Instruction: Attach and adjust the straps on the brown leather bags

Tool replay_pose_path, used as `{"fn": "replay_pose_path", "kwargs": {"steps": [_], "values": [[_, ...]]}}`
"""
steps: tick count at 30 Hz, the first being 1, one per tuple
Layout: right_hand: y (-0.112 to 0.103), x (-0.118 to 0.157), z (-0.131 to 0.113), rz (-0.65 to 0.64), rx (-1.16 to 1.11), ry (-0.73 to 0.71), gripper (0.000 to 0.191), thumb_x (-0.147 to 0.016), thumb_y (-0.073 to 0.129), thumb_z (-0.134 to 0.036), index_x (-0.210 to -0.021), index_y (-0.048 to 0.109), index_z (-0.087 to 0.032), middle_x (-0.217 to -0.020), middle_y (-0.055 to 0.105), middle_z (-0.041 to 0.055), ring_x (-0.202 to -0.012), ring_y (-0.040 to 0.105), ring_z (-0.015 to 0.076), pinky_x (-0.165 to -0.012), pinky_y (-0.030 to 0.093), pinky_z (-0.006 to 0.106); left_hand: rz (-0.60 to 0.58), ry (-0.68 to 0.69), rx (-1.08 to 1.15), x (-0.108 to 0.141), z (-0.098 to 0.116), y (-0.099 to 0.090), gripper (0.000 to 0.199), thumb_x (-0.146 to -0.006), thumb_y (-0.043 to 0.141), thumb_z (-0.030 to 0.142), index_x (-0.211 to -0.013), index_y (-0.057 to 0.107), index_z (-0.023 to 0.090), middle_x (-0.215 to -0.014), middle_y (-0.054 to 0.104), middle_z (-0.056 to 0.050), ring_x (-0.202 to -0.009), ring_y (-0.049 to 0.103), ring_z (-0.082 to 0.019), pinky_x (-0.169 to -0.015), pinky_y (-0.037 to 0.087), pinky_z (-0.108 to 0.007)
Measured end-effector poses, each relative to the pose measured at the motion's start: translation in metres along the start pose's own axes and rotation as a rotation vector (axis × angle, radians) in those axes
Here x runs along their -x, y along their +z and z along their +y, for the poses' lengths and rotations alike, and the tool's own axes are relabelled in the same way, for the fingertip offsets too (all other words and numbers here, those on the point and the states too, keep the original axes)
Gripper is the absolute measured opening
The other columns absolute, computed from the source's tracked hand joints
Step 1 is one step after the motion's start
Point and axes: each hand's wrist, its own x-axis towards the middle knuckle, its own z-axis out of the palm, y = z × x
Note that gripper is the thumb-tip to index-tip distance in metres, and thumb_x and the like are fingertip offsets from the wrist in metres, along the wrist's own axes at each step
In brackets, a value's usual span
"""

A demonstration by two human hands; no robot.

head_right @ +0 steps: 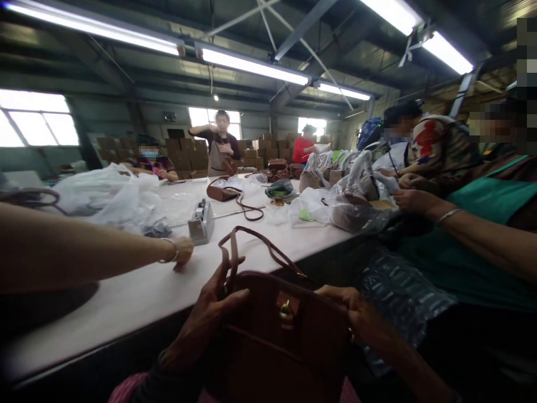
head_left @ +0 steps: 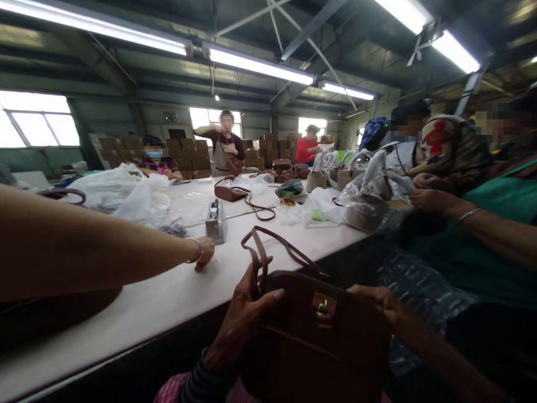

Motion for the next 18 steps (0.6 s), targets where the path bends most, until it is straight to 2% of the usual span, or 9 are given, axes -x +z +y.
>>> {"fn": "replay_pose_path", "kwargs": {"steps": [2, 4, 6, 8, 10, 12, 14, 16, 18], "values": [[-0.002, 0.013, 0.010, -0.112, 0.309, 0.027, 0.021, -0.093, 0.061, -0.034, -0.098, 0.078, -0.023, -0.089, 0.077, 0.0050, -0.085, 0.072, 0.0256, -0.068, 0.052, 0.030, 0.043, -0.075, -0.020, 0.024, -0.012, -0.002, 0.065, -0.079, 0.085, 0.033, -0.137, 0.058, 0.023, -0.121, 0.076, -0.007, -0.107, 0.073, -0.027, -0.086, 0.060, -0.032], [-0.009, 0.024, 0.029, -0.141, 0.663, 0.028, 0.022, -0.091, 0.056, -0.020, -0.091, 0.077, -0.025, -0.079, 0.075, 0.0028, -0.076, 0.072, 0.0229, -0.065, 0.047, 0.028, 0.103, -0.131, -0.060, 0.046, -0.026, -0.008, 0.055, -0.073, 0.089, 0.035, -0.120, 0.066, 0.018, -0.098, 0.078, -0.005, -0.088, 0.074, -0.024, -0.072, 0.059, -0.028], [-0.019, 0.032, 0.051, -0.112, 0.948, 0.011, 0.026, -0.082, 0.052, -0.008, -0.083, 0.073, -0.023, -0.072, 0.072, 0.0022, -0.071, 0.071, 0.0221, -0.065, 0.045, 0.029, 0.222, -0.185, -0.049, 0.064, -0.038, -0.019, 0.052, -0.069, 0.091, 0.039, -0.111, 0.069, 0.017, -0.089, 0.078, -0.003, -0.078, 0.074, -0.022, -0.066, 0.059, -0.027], [-0.029, 0.036, 0.070, -0.030, 1.103, -0.046, 0.028, -0.079, 0.048, -0.003, -0.082, 0.069, -0.021, -0.076, 0.072, 0.0046, -0.074, 0.070, 0.0234, -0.067, 0.045, 0.031, 0.379, -0.241, -0.003, 0.078, -0.044, -0.031, 0.059, -0.066, 0.093, 0.041, -0.114, 0.067, 0.018, -0.091, 0.079, -0.004, -0.079, 0.076, -0.023, -0.069, 0.061, -0.029], [-0.037, 0.034, 0.082, 0.090, 1.161, -0.151, 0.031, -0.080, 0.047, -0.004, -0.091, 0.071, -0.020, -0.088, 0.074, 0.0085, -0.085, 0.069, 0.0259, -0.075, 0.049, 0.034, 0.485, -0.276, 0.018, 0.087, -0.046, -0.043, 0.070, -0.064, 0.094, 0.043, -0.123, 0.065, 0.020, -0.097, 0.081, -0.004, -0.083, 0.078, -0.026, -0.071, 0.064, -0.032], [-0.042, 0.025, 0.087, 0.232, 1.166, -0.250, 0.034, -0.080, 0.049, -0.007, -0.101, 0.073, -0.020, -0.107, 0.074, 0.0118, -0.104, 0.064, 0.0300, -0.090, 0.048, 0.041, 0.543, -0.290, 0.000, 0.091, -0.047, -0.052, 0.077, -0.062, 0.094, 0.043, -0.128, 0.063, 0.021, -0.100, 0.082, -0.005, -0.083, 0.079, -0.028, -0.070, 0.064, -0.034], [-0.043, 0.011, 0.092, 0.376, 1.077, -0.253, 0.032, -0.079, 0.052, -0.011, -0.102, 0.074, -0.020, -0.121, 0.071, 0.0124, -0.116, 0.058, 0.0327, -0.100, 0.044, 0.045, 0.577, -0.311, -0.033, 0.090, -0.048, -0.060, 0.077, -0.062, 0.094, 0.043, -0.128, 0.063, 0.021, -0.099, 0.082, -0.006, -0.082, 0.079, -0.029, -0.069, 0.065, -0.035], [-0.041, -0.005, 0.098, 0.476, 0.873, -0.143, 0.023, -0.084, 0.053, -0.019, -0.096, 0.073, -0.020, -0.117, 0.072, 0.0106, -0.111, 0.060, 0.0307, -0.097, 0.046, 0.042, 0.590, -0.316, -0.072, 0.088, -0.049, -0.065, 0.073, -0.061, 0.094, 0.044, -0.123, 0.064, 0.019, -0.096, 0.082, -0.006, -0.081, 0.079, -0.029, -0.069, 0.065, -0.034], [-0.040, -0.021, 0.105, 0.515, 0.682, -0.016, 0.025, -0.094, 0.049, -0.032, -0.091, 0.071, -0.021, -0.094, 0.073, 0.0070, -0.092, 0.065, 0.0260, -0.083, 0.050, 0.036, 0.577, -0.307, -0.100, 0.086, -0.048, -0.068, 0.071, -0.060, 0.095, 0.046, -0.119, 0.065, 0.020, -0.097, 0.082, -0.006, -0.082, 0.079, -0.029, -0.068, 0.065, -0.033]]}}
